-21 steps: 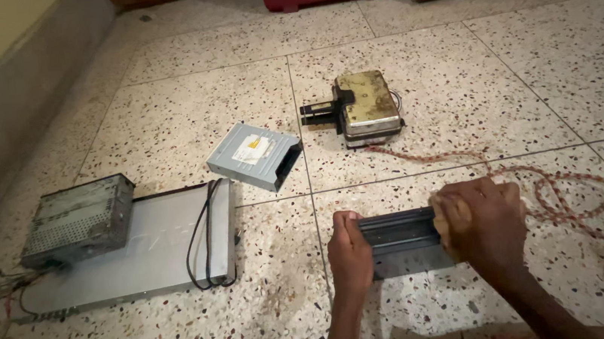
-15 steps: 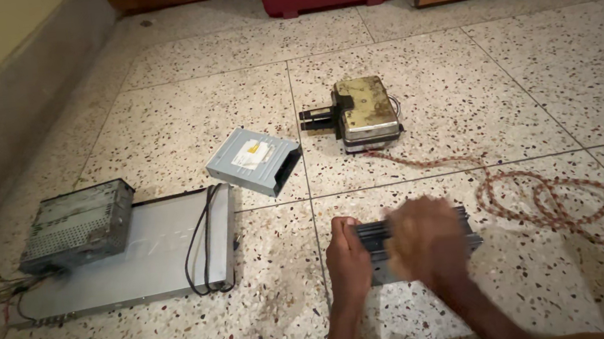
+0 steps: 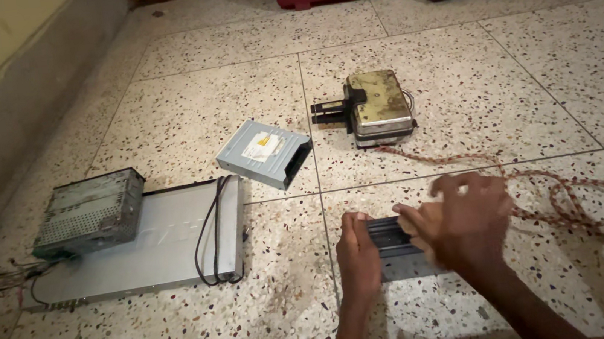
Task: The person cleans a black electronic unit by hand with a cloth, wiping all sides and the rear panel ports.
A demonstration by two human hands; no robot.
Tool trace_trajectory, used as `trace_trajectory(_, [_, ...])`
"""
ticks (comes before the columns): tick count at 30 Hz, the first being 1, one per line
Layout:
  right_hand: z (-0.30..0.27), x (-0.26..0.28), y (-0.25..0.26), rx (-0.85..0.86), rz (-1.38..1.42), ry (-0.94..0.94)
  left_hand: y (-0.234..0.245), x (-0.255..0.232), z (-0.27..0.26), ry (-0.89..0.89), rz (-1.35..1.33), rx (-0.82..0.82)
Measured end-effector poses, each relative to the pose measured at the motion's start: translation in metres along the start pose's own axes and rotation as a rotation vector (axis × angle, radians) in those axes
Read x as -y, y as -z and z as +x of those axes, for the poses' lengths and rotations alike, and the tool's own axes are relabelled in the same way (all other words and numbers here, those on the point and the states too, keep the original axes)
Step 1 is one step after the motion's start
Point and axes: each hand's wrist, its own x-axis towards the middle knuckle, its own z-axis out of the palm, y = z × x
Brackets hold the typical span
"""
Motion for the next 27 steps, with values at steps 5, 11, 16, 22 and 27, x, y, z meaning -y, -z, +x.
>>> trace_trajectory(5, [-0.023,-0.008,0.024,0.098,0.134,-0.148,-0.009,0.014,0.004,-0.074,0.021,-0.021])
trace_trajectory(11, [-0.028,0.006,0.030,0.093,0.083,-0.044,-0.023,0.021,0.006,-0.136,0.044,-0.078])
trace_trajectory(16, [-0.025,0.009,0.026,0.261,-0.042,-0.154,-0.016,0.017,0.008,-0.101,-0.017,-0.075])
trace_trajectory(22, [-0.039,0.018,0.020,-0.061,0.108,-0.095,-0.015,0.017,0.005,-0.169,0.050,-0.082])
trace_trajectory(27, [-0.041,0.023,0.013,-0.084,0.097,-0.074,-0.016,0.014,0.005,-0.202,-0.007,-0.104])
